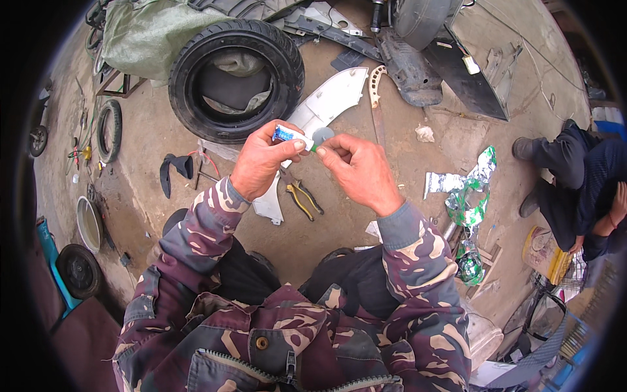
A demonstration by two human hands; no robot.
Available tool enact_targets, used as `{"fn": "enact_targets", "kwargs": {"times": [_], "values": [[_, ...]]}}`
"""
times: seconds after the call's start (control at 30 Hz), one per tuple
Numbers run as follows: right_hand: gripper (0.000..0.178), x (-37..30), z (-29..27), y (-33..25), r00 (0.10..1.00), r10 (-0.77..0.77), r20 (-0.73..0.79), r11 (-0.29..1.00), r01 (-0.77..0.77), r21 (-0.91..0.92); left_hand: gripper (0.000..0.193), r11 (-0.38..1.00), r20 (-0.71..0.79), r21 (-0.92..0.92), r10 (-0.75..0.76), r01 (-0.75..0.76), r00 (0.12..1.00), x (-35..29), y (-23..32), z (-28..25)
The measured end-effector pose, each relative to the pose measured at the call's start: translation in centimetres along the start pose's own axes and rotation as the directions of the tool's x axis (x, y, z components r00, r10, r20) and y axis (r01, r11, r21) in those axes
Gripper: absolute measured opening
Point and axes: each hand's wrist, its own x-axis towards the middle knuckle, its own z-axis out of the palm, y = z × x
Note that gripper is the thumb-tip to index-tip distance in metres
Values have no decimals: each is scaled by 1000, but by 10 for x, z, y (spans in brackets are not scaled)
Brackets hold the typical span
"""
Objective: The person retrieves a small tube and cap from a bucket, then applies a substance from the tube to the inner surface of a small tire. They rotate the tire to spread the substance and later handle the cap and a small blue object.
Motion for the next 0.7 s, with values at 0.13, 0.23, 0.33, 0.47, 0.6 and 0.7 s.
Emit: {"fn": "enact_targets", "kwargs": {"times": [0.13,0.23,0.33,0.47,0.6,0.7], "values": [[27,-2,1,-1,999,-32,-15,998,31,-52,26,999,13,-38,-7,8,1000,-7,1,4],[27,-2,2,1,1000,1,-24,1000,-1,0,25,993,14,110,27,-28,1000,-11,5,3],[25,-2,1,2,1000,19,-10,999,-20,-36,23,986,11,158,-57,54,998,-14,7,2],[23,-2,1,3,1000,-3,13,1000,3,3,22,969,31,24,-247,246,968,-13,6,-4],[23,-3,4,4,1000,-14,12,1000,14,24,22,922,91,-141,-350,360,932,-10,4,-8],[23,-3,6,5,1000,-27,-13,997,28,66,23,954,29,-80,-289,290,957,-10,2,-5]]}}
